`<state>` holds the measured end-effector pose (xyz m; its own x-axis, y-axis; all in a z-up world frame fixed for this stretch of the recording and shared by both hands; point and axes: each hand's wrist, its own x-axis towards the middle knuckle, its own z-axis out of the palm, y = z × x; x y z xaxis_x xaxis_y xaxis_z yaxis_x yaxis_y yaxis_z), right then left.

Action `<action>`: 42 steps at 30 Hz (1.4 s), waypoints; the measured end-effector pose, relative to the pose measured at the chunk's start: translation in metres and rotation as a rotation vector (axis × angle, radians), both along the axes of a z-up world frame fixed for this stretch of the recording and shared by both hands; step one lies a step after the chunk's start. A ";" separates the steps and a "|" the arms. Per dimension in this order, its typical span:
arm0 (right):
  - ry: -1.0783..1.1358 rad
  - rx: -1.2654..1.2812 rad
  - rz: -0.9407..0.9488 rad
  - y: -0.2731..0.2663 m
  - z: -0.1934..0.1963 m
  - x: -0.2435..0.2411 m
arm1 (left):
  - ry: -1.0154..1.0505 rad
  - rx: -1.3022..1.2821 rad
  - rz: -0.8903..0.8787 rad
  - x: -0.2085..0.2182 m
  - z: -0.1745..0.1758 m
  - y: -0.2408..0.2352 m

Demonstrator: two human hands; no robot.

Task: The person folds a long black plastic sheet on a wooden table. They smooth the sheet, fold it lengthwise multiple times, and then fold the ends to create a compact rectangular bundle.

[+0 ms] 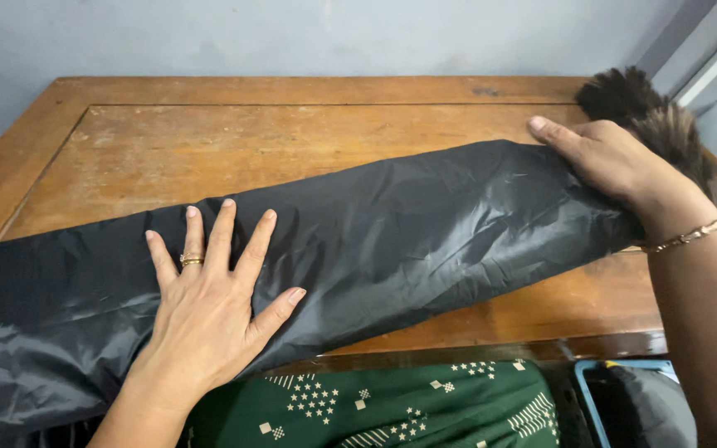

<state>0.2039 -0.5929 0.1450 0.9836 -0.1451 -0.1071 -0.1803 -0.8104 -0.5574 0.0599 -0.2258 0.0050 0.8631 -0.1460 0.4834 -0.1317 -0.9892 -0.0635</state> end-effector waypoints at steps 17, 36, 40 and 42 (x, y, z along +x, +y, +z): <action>-0.229 0.126 0.041 -0.084 -0.069 0.076 | -0.020 0.034 -0.021 0.001 -0.005 -0.012; -0.799 -0.570 0.425 -0.046 -0.052 0.009 | 0.413 -0.114 0.307 0.014 0.016 0.011; -0.632 -0.655 1.038 0.002 -0.054 -0.044 | 0.490 -0.144 0.287 0.009 0.033 0.013; -0.492 -0.665 1.015 -0.001 -0.063 -0.031 | 0.588 -0.199 0.246 0.001 0.051 0.024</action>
